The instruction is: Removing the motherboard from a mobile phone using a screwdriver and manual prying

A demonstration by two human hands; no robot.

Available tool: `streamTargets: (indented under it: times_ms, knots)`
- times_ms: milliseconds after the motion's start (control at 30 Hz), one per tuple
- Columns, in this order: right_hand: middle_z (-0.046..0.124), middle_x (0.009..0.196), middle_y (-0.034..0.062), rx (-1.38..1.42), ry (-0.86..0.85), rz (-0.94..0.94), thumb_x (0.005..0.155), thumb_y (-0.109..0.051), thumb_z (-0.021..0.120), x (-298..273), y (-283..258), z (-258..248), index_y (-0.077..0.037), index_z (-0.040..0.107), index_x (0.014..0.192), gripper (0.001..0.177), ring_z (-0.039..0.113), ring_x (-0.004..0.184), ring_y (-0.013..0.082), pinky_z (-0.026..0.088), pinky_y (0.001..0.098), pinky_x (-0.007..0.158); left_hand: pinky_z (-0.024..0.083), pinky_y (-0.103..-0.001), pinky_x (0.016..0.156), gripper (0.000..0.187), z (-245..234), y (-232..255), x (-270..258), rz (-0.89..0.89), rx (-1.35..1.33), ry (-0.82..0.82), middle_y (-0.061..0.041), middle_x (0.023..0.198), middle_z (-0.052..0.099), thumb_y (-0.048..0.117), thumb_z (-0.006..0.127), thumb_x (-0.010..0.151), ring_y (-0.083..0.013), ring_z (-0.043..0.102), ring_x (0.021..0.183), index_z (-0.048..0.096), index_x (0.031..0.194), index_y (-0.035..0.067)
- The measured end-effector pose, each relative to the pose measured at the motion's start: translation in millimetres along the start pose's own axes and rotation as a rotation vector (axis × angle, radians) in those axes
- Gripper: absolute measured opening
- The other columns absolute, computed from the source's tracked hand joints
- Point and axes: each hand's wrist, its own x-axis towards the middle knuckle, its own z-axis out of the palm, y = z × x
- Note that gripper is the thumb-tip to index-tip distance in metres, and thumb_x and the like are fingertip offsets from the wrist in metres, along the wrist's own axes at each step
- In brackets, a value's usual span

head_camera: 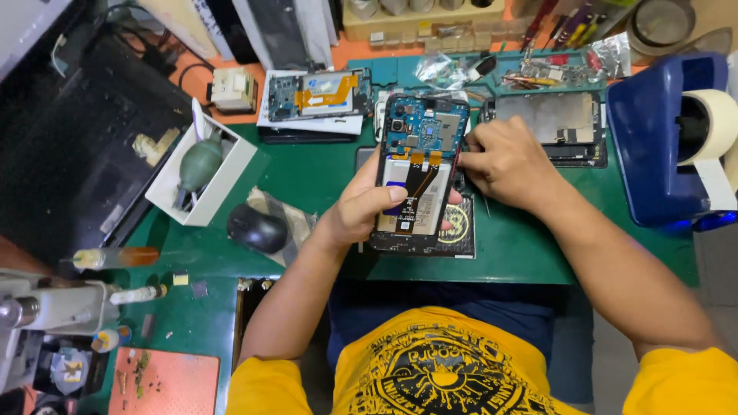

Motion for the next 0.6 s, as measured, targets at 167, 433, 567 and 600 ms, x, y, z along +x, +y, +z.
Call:
streamTargets:
  times_ms: [167, 433, 567, 600]
  knots:
    - [0.042, 0.066, -0.0007, 0.067, 0.029, 0.134, 0.074, -0.019, 0.058, 3.1, -2.1, -16.2, -0.018, 0.061, 0.076, 0.003, 0.046, 0.060, 0.0186, 0.034, 0.0314, 0.057, 0.050, -0.052, 0.070, 0.044, -1.6, -3.5, 34.2, -0.019, 0.068, -0.059, -0.026, 0.105, 0.053, 0.015, 0.052, 0.077, -0.0342, 0.057, 0.090, 0.036, 0.116, 0.006]
    - [0.054, 0.074, 0.0083, 0.486, 0.318, 0.412, 0.078, -0.010, 0.060, 16.2, -19.6, -41.1, 0.002, 0.064, 0.102, 0.027, 0.049, 0.054, 0.0165, 0.043, 0.0282, 0.052, 0.048, -0.058, 0.073, 0.040, -20.0, -43.7, 38.6, 0.040, -0.096, 0.088, -0.032, 0.117, 0.043, 0.011, 0.043, 0.080, -0.0404, 0.053, 0.095, 0.034, 0.119, 0.004]
    - [0.055, 0.087, 0.0158, 0.525, 0.274, 0.373, 0.073, -0.020, 0.063, 11.5, -25.0, -38.8, 0.009, 0.058, 0.106, 0.044, 0.055, 0.067, 0.0239, 0.047, 0.0333, 0.064, 0.049, -0.053, 0.072, 0.035, -51.0, -65.0, 25.5, 0.013, -0.007, 0.152, -0.033, 0.104, 0.051, 0.006, 0.039, 0.080, -0.0373, 0.056, 0.089, 0.036, 0.115, 0.001]
    - [0.055, 0.090, 0.0172, 0.529, 0.257, 0.352, 0.071, -0.020, 0.065, 11.6, -26.5, -38.4, 0.010, 0.057, 0.106, 0.047, 0.055, 0.070, 0.0265, 0.047, 0.0349, 0.067, 0.050, -0.052, 0.068, 0.034, -67.2, -73.8, 19.7, 0.002, 0.074, 0.145, -0.034, 0.104, 0.050, 0.004, 0.039, 0.079, -0.0362, 0.057, 0.087, 0.037, 0.113, -0.001]
